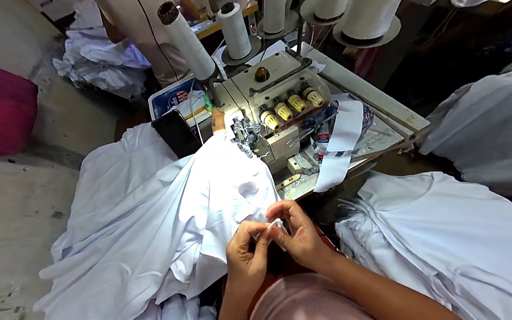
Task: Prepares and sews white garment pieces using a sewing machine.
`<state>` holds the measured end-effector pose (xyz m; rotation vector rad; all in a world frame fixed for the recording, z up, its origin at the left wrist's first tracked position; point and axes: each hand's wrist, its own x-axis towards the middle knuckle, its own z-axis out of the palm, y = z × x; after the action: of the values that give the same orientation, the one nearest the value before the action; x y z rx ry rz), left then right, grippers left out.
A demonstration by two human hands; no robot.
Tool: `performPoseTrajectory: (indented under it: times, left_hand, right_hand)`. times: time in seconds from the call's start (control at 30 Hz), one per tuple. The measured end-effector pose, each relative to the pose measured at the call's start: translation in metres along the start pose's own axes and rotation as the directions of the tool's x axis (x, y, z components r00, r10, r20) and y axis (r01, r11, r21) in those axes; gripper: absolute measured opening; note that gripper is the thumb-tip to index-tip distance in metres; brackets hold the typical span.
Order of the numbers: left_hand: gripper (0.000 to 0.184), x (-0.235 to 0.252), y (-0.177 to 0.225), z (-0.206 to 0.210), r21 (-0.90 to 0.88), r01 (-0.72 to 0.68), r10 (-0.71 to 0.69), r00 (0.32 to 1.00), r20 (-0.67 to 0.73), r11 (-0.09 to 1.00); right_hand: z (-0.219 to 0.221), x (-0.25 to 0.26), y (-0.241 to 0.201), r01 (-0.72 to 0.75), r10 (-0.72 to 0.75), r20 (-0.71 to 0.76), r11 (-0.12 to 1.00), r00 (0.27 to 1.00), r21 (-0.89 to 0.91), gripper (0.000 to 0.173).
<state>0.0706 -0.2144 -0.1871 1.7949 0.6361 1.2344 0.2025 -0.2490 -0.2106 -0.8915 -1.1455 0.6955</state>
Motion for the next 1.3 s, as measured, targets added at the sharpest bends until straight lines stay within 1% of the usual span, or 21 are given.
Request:
performPoseTrajectory:
  times: [0.03, 0.07, 0.17, 0.23, 0.27, 0.33, 0.4, 0.47, 0.53, 0.6, 0.67, 0.77, 0.87, 0.93, 1.0, 1.07, 1.13, 1.2, 1.3]
  left_hand:
    - [0.008, -0.001, 0.001, -0.004, 0.024, 0.0, 0.0, 1.0, 0.008, 1.0]
    - [0.008, -0.002, 0.002, -0.008, 0.043, 0.005, -0.005, 1.0, 0.011, 0.999]
    - [0.008, -0.006, 0.005, -0.014, 0.064, 0.019, -0.02, 1.0, 0.009, 0.998]
    - [0.006, -0.007, 0.007, -0.019, 0.013, 0.015, -0.015, 0.999, 0.034, 1.0]
    - [0.007, -0.007, 0.007, -0.022, -0.058, 0.018, -0.014, 0.998, 0.066, 0.998]
    - [0.016, -0.007, 0.005, -0.027, -0.288, 0.056, -0.01, 0.987, 0.16, 0.956]
    - [0.022, -0.009, 0.002, -0.026, -0.519, 0.135, -0.019, 0.975, 0.222, 0.844]
    - [0.02, -0.011, -0.001, -0.02, -0.65, 0.19, -0.005, 0.961, 0.276, 0.735]
    - [0.022, -0.012, -0.004, -0.017, -0.703, 0.219, 0.027, 0.947, 0.321, 0.677]
    - [0.022, -0.013, -0.006, -0.018, -0.713, 0.237, 0.045, 0.935, 0.352, 0.66]
    - [0.019, -0.013, -0.009, -0.02, -0.709, 0.247, 0.039, 0.932, 0.361, 0.66]
    - [0.018, -0.016, -0.011, -0.019, -0.736, 0.254, 0.022, 0.939, 0.343, 0.628]
    - [0.017, -0.015, -0.012, -0.018, -0.739, 0.25, 0.035, 0.937, 0.347, 0.625]
    - [0.016, -0.014, -0.013, -0.018, -0.731, 0.247, 0.042, 0.935, 0.352, 0.636]
    - [0.014, -0.012, -0.013, -0.018, -0.722, 0.245, 0.033, 0.937, 0.347, 0.647]
    - [0.018, -0.011, -0.013, -0.018, -0.707, 0.242, 0.024, 0.939, 0.344, 0.665]
    - [0.022, -0.011, -0.013, -0.019, -0.705, 0.243, 0.038, 0.933, 0.357, 0.666]
    - [0.018, -0.01, -0.013, -0.019, -0.711, 0.239, 0.057, 0.929, 0.365, 0.661]
    - [0.016, -0.011, -0.015, -0.018, -0.713, 0.226, 0.043, 0.94, 0.338, 0.664]
  right_hand:
    - [-0.002, -0.001, -0.002, 0.002, -0.002, 0.002, 1.0, 1.0, 0.008, 0.021]
    - [-0.003, -0.003, -0.004, 0.006, -0.006, 0.002, 1.0, 1.0, 0.007, 0.014]
    - [-0.002, -0.004, -0.009, 0.021, -0.021, 0.017, 1.0, 1.0, 0.018, 0.009]
    - [-0.003, -0.004, -0.012, 0.045, -0.045, 0.023, 0.999, 0.999, 0.021, 0.009]
    - [-0.004, -0.004, -0.013, 0.066, -0.067, 0.043, 0.998, 0.997, 0.024, 0.01]
    - [-0.004, -0.004, -0.019, 0.11, -0.113, 0.1, 0.993, 0.988, 0.041, 0.012]
    - [-0.001, -0.005, -0.027, 0.126, -0.137, 0.141, 0.988, 0.98, 0.088, 0.011]
    - [0.005, -0.008, -0.03, 0.115, -0.141, 0.164, 0.98, 0.976, 0.16, 0.009]
    - [0.01, -0.011, -0.028, 0.071, -0.112, 0.171, 0.971, 0.979, 0.229, 0.012]
    - [0.011, -0.013, -0.025, 0.01, -0.062, 0.193, 0.965, 0.979, 0.261, 0.016]
    - [0.01, -0.014, -0.024, -0.025, -0.034, 0.226, 0.968, 0.973, 0.251, 0.017]
    - [0.008, -0.014, -0.022, -0.016, -0.045, 0.262, 0.974, 0.964, 0.227, 0.019]
    - [0.005, -0.012, -0.022, -0.01, -0.054, 0.288, 0.976, 0.956, 0.217, 0.019]
    - [0.005, -0.012, -0.022, 0.003, -0.059, 0.28, 0.981, 0.958, 0.194, 0.02]
    - [0.006, -0.013, -0.02, 0.053, -0.083, 0.241, 0.99, 0.967, 0.128, 0.022]
    - [0.008, -0.013, -0.019, 0.083, -0.102, 0.202, 0.992, 0.974, 0.097, 0.023]
    - [0.008, -0.013, -0.018, 0.06, -0.091, 0.209, 0.987, 0.974, 0.149, 0.02]
    - [0.008, -0.012, -0.018, 0.035, -0.079, 0.222, 0.98, 0.972, 0.194, 0.017]
    - [0.009, -0.012, -0.015, 0.042, -0.081, 0.214, 0.982, 0.973, 0.183, 0.017]
